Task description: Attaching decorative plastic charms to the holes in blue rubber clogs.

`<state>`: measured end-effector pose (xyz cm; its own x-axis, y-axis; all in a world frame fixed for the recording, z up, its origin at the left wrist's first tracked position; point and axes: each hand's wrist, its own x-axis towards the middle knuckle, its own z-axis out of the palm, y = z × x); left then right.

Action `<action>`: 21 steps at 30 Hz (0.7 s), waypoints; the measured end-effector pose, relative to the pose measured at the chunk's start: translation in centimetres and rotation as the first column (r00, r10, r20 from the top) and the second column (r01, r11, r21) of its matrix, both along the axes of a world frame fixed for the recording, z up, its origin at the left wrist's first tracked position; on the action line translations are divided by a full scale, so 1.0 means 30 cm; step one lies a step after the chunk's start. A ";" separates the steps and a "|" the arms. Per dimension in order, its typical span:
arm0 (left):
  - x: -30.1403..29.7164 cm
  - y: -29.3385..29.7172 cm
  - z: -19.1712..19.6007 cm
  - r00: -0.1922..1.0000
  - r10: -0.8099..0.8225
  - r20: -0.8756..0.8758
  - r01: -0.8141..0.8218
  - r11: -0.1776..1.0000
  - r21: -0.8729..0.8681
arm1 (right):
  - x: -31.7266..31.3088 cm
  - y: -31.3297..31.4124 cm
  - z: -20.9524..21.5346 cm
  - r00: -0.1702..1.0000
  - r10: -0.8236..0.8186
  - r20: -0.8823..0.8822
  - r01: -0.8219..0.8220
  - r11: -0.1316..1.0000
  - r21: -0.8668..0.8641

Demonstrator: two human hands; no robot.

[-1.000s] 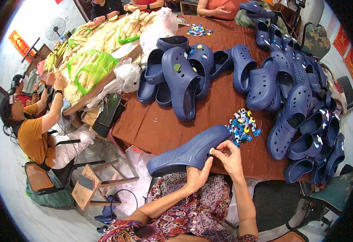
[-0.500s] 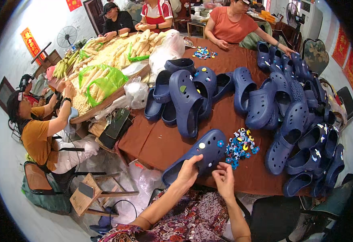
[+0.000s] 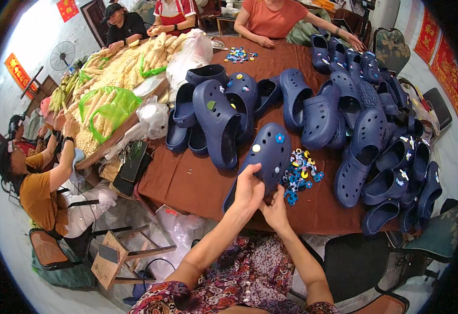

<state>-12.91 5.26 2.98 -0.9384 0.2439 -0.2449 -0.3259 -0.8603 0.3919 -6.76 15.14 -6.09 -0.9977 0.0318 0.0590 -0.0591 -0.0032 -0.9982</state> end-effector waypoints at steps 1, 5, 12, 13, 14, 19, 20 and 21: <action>-0.009 0.007 0.010 1.000 0.004 -0.019 -0.005 0.999 -0.038 | -0.027 0.014 0.008 0.999 -0.003 -0.037 0.002 1.000 -0.027; 0.014 -0.006 0.028 0.967 0.004 -0.255 -0.097 0.930 -0.355 | -0.161 0.089 0.028 0.999 -0.038 -0.005 0.038 0.997 -0.066; 0.032 -0.137 -0.095 0.815 -0.116 -0.568 -0.552 0.146 -0.821 | -0.426 0.173 0.043 0.982 -0.162 -0.095 0.182 0.948 0.261; 0.024 -0.146 -0.120 0.827 -0.142 -0.543 -0.538 0.080 -0.839 | -0.464 0.171 0.048 0.977 -0.178 -0.116 0.206 0.927 0.314; 0.013 -0.149 -0.145 0.841 -0.163 -0.516 -0.505 0.106 -0.856 | -0.504 0.165 0.053 0.975 -0.195 -0.106 0.221 0.908 0.357; -0.062 -0.131 -0.253 0.897 -0.252 -0.363 -0.305 0.242 -0.921 | -0.631 0.151 0.050 0.975 -0.215 -0.058 0.218 0.872 0.438; -0.087 -0.122 -0.270 0.906 -0.235 -0.352 -0.251 0.371 -0.894 | -0.646 0.153 0.043 0.970 -0.226 -0.089 0.242 0.862 0.445; -0.105 -0.114 -0.285 0.939 -0.214 -0.270 -0.141 0.476 -0.868 | -0.655 0.159 0.033 0.965 -0.240 -0.103 0.260 0.852 0.455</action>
<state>-16.07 1.82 -5.57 -0.9924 0.1077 -0.0603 -0.0612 -0.0055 0.9981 -26.42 19.91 -5.09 -0.9561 0.2390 0.1692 -0.0363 0.4768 -0.8783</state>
